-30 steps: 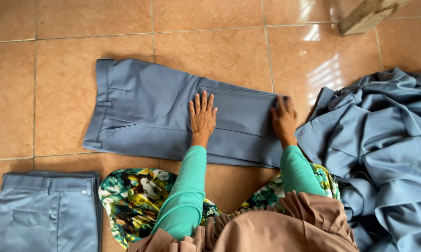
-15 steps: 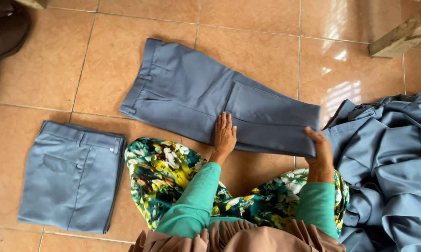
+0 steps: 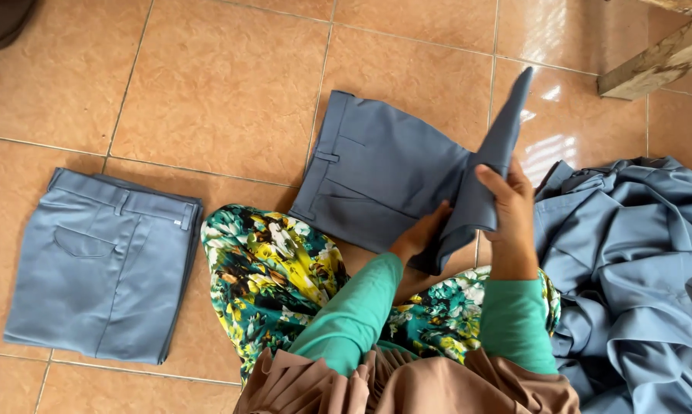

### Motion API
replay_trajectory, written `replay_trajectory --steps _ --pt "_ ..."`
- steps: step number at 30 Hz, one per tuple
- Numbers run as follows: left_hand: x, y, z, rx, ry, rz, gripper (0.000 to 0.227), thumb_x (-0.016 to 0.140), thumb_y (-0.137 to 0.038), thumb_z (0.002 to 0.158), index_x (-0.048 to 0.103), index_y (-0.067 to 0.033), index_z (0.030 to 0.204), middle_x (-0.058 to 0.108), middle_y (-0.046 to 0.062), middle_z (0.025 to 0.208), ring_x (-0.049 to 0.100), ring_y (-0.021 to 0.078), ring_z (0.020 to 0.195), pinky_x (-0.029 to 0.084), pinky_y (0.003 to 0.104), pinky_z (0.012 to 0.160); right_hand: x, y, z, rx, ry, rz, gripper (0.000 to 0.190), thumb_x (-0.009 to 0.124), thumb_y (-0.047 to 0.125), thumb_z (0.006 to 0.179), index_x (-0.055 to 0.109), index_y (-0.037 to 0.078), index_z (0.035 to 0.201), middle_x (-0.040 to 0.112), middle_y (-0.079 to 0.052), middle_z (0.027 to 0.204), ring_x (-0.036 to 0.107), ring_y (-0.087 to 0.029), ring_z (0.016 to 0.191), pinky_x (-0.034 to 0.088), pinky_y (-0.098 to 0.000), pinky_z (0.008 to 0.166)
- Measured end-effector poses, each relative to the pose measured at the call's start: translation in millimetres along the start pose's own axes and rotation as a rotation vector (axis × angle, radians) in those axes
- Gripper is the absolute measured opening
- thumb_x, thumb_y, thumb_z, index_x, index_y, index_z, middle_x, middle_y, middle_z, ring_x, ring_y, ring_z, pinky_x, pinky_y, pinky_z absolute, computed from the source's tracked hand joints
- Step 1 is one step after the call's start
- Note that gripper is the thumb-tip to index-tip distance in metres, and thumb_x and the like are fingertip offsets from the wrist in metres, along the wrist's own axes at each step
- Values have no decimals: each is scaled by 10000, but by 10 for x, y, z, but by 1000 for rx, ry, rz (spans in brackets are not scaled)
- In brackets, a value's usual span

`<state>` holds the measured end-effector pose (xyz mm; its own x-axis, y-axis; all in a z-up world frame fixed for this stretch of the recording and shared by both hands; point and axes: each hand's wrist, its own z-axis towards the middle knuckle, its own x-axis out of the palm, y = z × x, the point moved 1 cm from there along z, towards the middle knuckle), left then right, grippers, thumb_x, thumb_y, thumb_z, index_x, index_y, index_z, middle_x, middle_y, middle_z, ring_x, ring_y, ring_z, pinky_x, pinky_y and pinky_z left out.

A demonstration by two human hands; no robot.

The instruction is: The person is folding trousers and stacking them on the floor.

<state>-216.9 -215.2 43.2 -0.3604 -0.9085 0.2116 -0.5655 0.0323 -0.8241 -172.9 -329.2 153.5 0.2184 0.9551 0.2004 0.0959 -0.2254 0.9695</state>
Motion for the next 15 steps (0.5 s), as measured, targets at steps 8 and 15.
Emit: replay_trajectory --steps 8,15 --pt "-1758 677 462 99 -190 -754 1047 390 -930 875 405 -147 1570 469 279 1488 460 481 1349 409 551 1100 734 -1064 -166 174 381 -142 615 719 85 954 480 49 1519 662 -109 931 617 -169 751 593 -351 629" --pt "-2508 972 229 -18 -517 -128 586 830 -291 854 643 -101 1376 671 193 1316 649 378 1197 577 480 941 211 -1557 -119 60 210 -580 369 608 59 980 664 48 1345 622 -92 704 544 -151 494 484 -318 463"
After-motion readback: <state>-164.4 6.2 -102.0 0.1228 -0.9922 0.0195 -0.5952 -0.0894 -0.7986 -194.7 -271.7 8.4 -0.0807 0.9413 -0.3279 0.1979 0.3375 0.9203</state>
